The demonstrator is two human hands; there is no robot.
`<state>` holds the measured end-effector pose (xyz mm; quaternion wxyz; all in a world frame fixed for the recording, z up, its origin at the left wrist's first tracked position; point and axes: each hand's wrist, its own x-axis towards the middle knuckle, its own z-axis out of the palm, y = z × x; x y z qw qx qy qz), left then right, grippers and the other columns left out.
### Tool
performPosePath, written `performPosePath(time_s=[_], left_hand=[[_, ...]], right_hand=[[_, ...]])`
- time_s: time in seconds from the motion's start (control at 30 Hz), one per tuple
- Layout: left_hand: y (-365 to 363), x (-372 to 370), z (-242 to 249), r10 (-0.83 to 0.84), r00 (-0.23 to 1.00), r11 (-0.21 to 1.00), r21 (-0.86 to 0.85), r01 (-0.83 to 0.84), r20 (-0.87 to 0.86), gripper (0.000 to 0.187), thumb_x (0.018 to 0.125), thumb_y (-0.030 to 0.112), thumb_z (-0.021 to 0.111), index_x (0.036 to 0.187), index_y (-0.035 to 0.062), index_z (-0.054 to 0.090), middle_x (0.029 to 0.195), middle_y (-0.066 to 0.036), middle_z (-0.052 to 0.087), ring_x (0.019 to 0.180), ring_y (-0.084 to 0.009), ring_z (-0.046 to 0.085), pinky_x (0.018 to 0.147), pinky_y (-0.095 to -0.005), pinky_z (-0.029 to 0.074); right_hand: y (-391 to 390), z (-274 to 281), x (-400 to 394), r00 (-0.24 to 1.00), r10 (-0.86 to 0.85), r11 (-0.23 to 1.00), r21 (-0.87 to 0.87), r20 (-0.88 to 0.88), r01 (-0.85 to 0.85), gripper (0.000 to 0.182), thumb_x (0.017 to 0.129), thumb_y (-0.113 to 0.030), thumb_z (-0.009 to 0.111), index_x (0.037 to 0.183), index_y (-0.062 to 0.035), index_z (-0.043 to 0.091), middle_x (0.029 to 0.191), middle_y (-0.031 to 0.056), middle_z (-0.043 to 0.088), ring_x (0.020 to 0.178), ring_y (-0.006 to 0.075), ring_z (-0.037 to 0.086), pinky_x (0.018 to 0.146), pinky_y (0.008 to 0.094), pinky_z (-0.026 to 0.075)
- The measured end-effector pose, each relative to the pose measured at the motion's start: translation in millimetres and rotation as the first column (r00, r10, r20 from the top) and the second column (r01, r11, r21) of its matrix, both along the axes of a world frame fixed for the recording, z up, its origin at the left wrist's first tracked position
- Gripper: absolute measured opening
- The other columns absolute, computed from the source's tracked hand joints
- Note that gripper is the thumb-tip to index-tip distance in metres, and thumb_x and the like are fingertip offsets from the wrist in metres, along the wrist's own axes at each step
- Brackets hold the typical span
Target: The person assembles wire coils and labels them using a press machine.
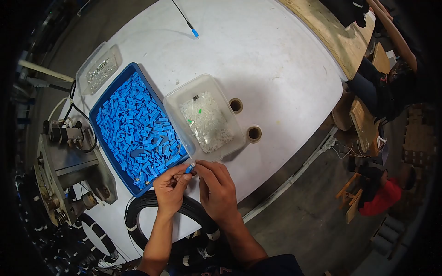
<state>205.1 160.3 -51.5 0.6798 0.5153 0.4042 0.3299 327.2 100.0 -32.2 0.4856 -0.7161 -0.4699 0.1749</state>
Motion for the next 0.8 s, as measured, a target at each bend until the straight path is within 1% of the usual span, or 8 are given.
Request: performPosePath(time_s=[0.17,0.3,0.37,0.43,0.5,0.63,0.7,0.8], left_hand=[[-1.3,1.5,-2.5,0.011,1.000,0.999,0.036,-0.011,0.004,0.025,0.090,-0.004,0.064,0.115,-0.0040,0.065,0.099,-0.010,0.072,0.088,-0.0130,0.067,0.079,-0.0227,0.051],[-1.1,2.4,-6.7,-0.003,0.999,0.992,0.128,0.008,-0.040,0.023,0.092,-0.004,0.059,0.115,-0.0030,0.061,0.095,-0.008,0.070,0.083,-0.0106,0.065,0.074,-0.0213,0.049],[-0.7,0.0,-4.3,-0.025,0.997,0.988,0.150,0.036,-0.076,0.021,0.093,-0.003,0.058,0.114,-0.0022,0.060,0.094,-0.008,0.070,0.080,-0.0090,0.063,0.071,-0.0207,0.048],[-0.7,-0.4,-3.4,-0.045,0.993,0.983,0.173,0.064,-0.113,0.020,0.093,-0.001,0.057,0.113,-0.0015,0.060,0.092,-0.007,0.069,0.076,-0.0074,0.060,0.067,-0.0202,0.046],[-0.3,1.1,-3.6,-0.034,0.994,0.979,0.194,0.053,-0.104,0.019,0.094,0.001,0.056,0.113,-0.0009,0.059,0.091,-0.006,0.068,0.071,-0.0053,0.055,0.063,-0.0193,0.044],[2.1,4.0,-6.2,-0.021,0.994,0.976,0.214,0.045,-0.111,0.019,0.095,0.001,0.056,0.113,-0.0013,0.059,0.091,-0.007,0.069,0.072,-0.0054,0.057,0.064,-0.0191,0.045],[3.9,6.5,-6.7,-0.029,0.991,0.951,0.301,0.066,-0.129,0.019,0.095,0.001,0.056,0.113,-0.0017,0.058,0.092,-0.007,0.069,0.075,-0.0059,0.059,0.066,-0.0193,0.046],[3.2,5.7,-5.6,-0.037,0.989,0.965,0.252,0.072,-0.141,0.019,0.095,0.001,0.057,0.114,-0.0017,0.057,0.093,-0.008,0.069,0.079,-0.0070,0.061,0.068,-0.0199,0.047]], right_hand=[[-3.0,17.3,11.2,0.984,-0.017,0.999,-0.049,-0.179,0.008,0.028,0.080,0.012,0.061,0.106,0.0007,0.066,0.104,0.0164,0.066,0.088,0.0311,0.066,0.077,0.0376,0.053],[4.6,30.0,36.8,0.999,-0.035,0.998,-0.059,0.004,0.035,0.027,0.080,0.012,0.062,0.104,-0.0007,0.066,0.099,0.0147,0.066,0.087,0.0308,0.065,0.075,0.0370,0.053],[15.7,31.8,51.8,0.975,0.080,0.994,-0.089,0.209,-0.062,0.024,0.079,0.009,0.064,0.101,-0.0014,0.067,0.097,0.0126,0.066,0.085,0.0307,0.063,0.074,0.0369,0.052],[29.2,29.8,58.4,0.965,0.089,0.995,-0.074,0.245,-0.073,0.017,0.081,0.005,0.065,0.096,-0.0020,0.066,0.092,0.0107,0.065,0.084,0.0304,0.060,0.074,0.0381,0.051],[40.9,27.7,63.9,0.941,0.227,0.965,-0.191,0.251,-0.182,0.012,0.081,0.001,0.064,0.092,-0.0024,0.065,0.088,0.0117,0.064,0.087,0.0312,0.061,0.076,0.0392,0.051],[59.6,6.8,66.6,0.907,0.343,0.907,-0.338,0.246,-0.251,0.008,0.079,0.001,0.062,0.085,-0.0019,0.066,0.084,0.0136,0.063,0.087,0.0334,0.063,0.075,0.0419,0.052],[69.2,-1.3,66.4,0.892,0.407,0.798,-0.551,0.197,-0.242,0.011,0.077,-0.005,0.067,0.087,-0.0031,0.070,0.088,0.0139,0.067,0.088,0.0334,0.065,0.077,0.0438,0.051],[75.3,-11.7,65.8,0.882,0.415,0.793,-0.563,0.221,-0.233,0.010,0.075,-0.006,0.067,0.085,-0.0047,0.071,0.087,0.0133,0.067,0.087,0.0327,0.065,0.077,0.0427,0.052]])
